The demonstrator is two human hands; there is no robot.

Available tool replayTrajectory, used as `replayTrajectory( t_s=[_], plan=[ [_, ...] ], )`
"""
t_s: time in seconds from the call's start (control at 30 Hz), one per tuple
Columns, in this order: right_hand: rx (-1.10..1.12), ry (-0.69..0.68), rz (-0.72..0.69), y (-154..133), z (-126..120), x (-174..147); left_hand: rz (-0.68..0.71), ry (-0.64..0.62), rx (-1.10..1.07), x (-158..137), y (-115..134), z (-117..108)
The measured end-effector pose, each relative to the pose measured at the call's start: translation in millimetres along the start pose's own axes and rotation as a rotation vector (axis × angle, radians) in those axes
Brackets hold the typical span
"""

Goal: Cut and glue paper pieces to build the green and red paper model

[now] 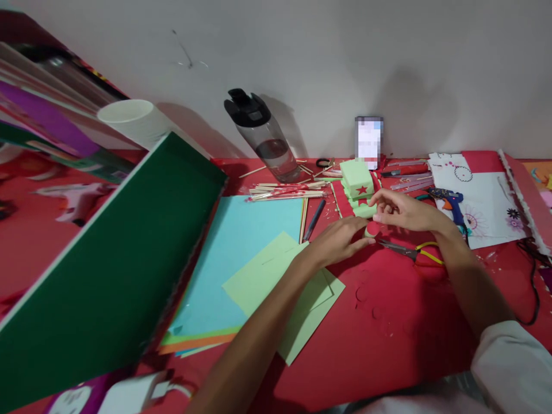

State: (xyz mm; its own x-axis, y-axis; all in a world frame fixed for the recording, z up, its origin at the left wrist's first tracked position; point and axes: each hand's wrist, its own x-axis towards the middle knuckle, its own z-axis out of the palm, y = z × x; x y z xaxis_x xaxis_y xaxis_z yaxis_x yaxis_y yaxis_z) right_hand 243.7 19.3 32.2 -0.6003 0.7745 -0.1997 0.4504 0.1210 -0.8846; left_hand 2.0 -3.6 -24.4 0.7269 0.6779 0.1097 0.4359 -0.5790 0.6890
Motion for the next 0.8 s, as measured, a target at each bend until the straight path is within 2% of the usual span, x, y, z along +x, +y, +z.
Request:
replayTrajectory(
  t_s=[0.33, 0.63, 0.8],
  plan=[
    [0.034, -0.092, 0.032, -1, 1, 2, -0.021, -0.011, 0.011, 0, 0, 1],
    [0.032, -0.191, -0.042, 4, -6, -4, -0.027, 0.003, 0.064, 0, 4, 0],
    [-0.041, -0.187, -0.053, -3, -2, -3, -0.056, -0.010, 0.088, 0, 7, 0]
  ],
)
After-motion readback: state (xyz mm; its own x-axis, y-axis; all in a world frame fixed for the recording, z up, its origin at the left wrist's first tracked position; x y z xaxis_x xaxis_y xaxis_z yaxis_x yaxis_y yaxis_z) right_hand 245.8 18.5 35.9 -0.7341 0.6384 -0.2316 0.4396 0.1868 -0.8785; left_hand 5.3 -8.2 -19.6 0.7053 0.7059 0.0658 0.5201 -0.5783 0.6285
